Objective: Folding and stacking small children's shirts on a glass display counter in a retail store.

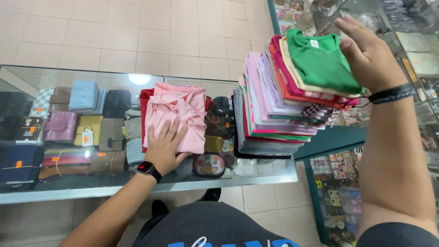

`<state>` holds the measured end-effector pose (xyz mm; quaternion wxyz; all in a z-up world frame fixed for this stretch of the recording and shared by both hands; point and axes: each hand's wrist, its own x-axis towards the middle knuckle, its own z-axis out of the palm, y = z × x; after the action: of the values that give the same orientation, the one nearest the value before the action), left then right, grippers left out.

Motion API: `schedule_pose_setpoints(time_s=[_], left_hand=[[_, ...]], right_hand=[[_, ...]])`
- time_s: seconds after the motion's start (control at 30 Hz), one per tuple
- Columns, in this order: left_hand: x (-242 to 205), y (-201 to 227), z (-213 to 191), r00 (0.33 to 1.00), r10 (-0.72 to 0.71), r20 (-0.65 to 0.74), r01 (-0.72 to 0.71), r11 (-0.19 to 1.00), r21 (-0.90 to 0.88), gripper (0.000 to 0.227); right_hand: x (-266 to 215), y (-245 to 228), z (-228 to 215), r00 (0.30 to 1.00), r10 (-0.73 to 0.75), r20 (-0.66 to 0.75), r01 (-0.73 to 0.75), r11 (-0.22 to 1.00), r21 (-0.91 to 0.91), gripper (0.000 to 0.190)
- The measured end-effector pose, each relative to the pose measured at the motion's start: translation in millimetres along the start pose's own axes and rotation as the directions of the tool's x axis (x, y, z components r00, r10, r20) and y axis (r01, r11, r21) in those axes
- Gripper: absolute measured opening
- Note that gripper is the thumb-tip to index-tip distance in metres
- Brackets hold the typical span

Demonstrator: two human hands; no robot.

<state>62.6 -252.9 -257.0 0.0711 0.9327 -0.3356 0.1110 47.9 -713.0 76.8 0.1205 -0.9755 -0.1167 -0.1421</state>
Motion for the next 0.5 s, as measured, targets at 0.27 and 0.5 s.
schedule_pose_setpoints(time_s=[0.27,0.5], left_hand=[[-9.1,-11.2,6.2,0.988,0.075,-0.134,-0.083,0.995,-0.060,0.079],[-12.1,-13.2,13.9,0.984,0.068,-0.163,-0.087,0.990,-0.111,0.073]], right_hand=[[-6.6,-76.9,61.4,0.893,0.362,0.269,-0.297,0.921,-0.254,0.087],[-25.5,-112.2,80.2,0.935,0.316,0.162,-0.283,0.939,-0.197,0.092]])
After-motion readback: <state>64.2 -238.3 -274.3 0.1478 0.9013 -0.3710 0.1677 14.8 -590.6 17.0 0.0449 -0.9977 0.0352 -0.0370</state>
